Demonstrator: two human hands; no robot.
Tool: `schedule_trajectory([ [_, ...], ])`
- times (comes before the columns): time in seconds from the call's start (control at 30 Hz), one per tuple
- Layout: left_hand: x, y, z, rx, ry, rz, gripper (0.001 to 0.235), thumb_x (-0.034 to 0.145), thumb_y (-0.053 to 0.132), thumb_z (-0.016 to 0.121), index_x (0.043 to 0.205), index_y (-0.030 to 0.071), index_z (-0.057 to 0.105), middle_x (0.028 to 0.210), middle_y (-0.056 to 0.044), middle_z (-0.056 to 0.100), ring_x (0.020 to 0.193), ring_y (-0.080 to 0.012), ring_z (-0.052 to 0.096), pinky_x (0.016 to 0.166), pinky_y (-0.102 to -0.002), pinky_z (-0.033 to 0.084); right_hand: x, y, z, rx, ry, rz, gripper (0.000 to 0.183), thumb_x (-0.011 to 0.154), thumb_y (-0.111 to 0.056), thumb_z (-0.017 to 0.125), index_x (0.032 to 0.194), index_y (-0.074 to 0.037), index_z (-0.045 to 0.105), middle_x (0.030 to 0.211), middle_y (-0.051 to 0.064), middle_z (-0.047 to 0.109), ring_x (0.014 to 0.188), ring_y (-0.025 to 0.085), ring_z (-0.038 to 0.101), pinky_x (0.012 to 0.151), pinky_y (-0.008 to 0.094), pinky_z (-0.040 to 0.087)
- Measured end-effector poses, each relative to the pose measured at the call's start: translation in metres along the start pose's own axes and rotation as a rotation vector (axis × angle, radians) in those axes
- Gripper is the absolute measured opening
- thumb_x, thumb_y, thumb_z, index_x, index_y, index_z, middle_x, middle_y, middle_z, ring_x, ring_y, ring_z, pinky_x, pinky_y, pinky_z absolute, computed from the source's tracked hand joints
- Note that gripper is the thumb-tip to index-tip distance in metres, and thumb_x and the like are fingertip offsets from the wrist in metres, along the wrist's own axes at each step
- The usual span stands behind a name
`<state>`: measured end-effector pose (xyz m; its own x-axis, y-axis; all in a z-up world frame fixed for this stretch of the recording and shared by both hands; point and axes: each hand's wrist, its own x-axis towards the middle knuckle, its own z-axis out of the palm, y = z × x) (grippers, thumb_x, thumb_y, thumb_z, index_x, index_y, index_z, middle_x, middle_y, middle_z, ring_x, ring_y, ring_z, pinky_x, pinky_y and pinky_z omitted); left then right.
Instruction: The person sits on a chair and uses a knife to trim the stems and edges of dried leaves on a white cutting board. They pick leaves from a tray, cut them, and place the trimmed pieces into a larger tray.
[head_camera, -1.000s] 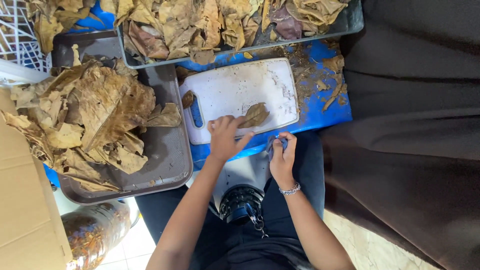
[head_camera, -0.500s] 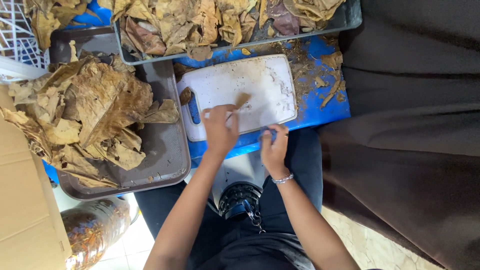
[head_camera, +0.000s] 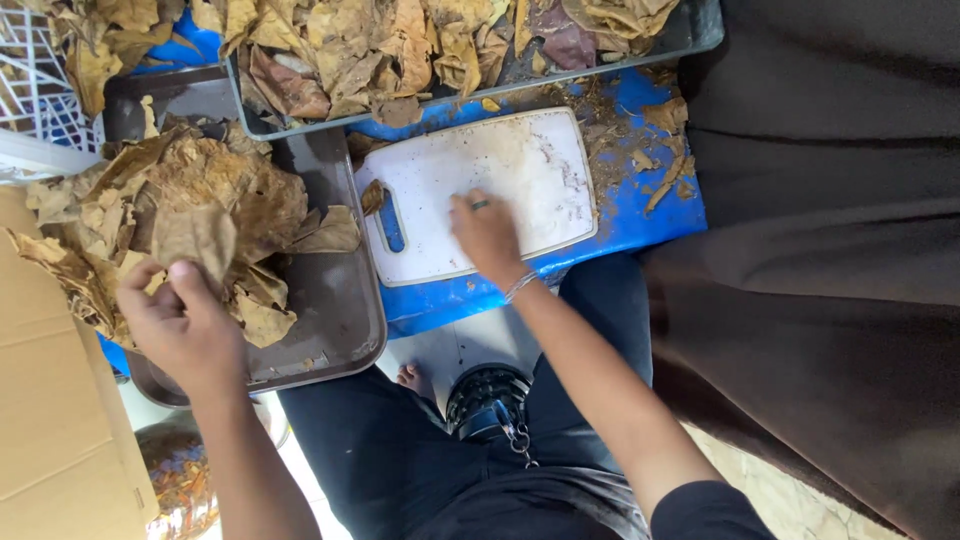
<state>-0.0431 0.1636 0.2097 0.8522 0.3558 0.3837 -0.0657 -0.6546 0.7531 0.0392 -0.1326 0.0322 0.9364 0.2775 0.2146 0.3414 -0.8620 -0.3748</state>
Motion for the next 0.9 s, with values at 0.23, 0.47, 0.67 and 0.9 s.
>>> schedule_trajectory([
  [0.23, -0.009, -0.043, -0.016, 0.078, 0.114, -0.128, 0.033, 0.119, -0.004, 0.055, 0.145, -0.013, 0.038, 0.102, -0.017, 0.060, 0.085, -0.0195, 0.060, 0.074, -0.027, 0.047, -0.002, 0.090, -0.031, -0.161, 0.285, 0.307, 0.024, 0.090, -0.016, 0.069, 0.113, -0.011, 0.064, 0.105, 0.014, 0.061, 0.087, 0.033, 0.058, 0.080, 0.045, 0.043],
  [0.47, -0.003, -0.037, -0.006, -0.060, 0.290, -0.190, 0.035, 0.119, -0.001, 0.051, 0.148, -0.003, 0.032, 0.105, -0.010, 0.054, 0.090, -0.0149, 0.052, 0.082, -0.026, 0.044, -0.029, 0.050, -0.052, 0.017, 0.367, 0.239, 0.020, 0.094, -0.011, 0.067, 0.112, -0.006, 0.060, 0.110, 0.017, 0.055, 0.094, 0.035, 0.056, 0.088, 0.046, 0.042],
  [0.67, 0.015, -0.043, 0.006, -0.213, 0.385, -0.247, 0.036, 0.120, 0.009, 0.050, 0.145, 0.008, 0.024, 0.126, -0.018, 0.059, 0.116, -0.0205, 0.062, 0.098, -0.031, 0.050, -0.072, 0.005, -0.047, 0.239, 0.300, 0.159, 0.016, 0.094, -0.010, 0.066, 0.109, -0.005, 0.062, 0.105, 0.011, 0.061, 0.100, 0.028, 0.056, 0.093, 0.041, 0.039],
  [0.9, 0.021, -0.031, 0.026, 0.139, 0.412, -0.151, 0.043, 0.113, 0.007, 0.058, 0.146, -0.007, 0.034, 0.147, -0.023, 0.040, 0.132, -0.0343, 0.044, 0.111, -0.041, 0.032, -0.077, 0.000, -0.038, 0.237, 0.233, 0.093, 0.021, 0.094, -0.010, 0.068, 0.112, -0.008, 0.059, 0.109, 0.010, 0.058, 0.096, 0.027, 0.056, 0.096, 0.042, 0.041],
])
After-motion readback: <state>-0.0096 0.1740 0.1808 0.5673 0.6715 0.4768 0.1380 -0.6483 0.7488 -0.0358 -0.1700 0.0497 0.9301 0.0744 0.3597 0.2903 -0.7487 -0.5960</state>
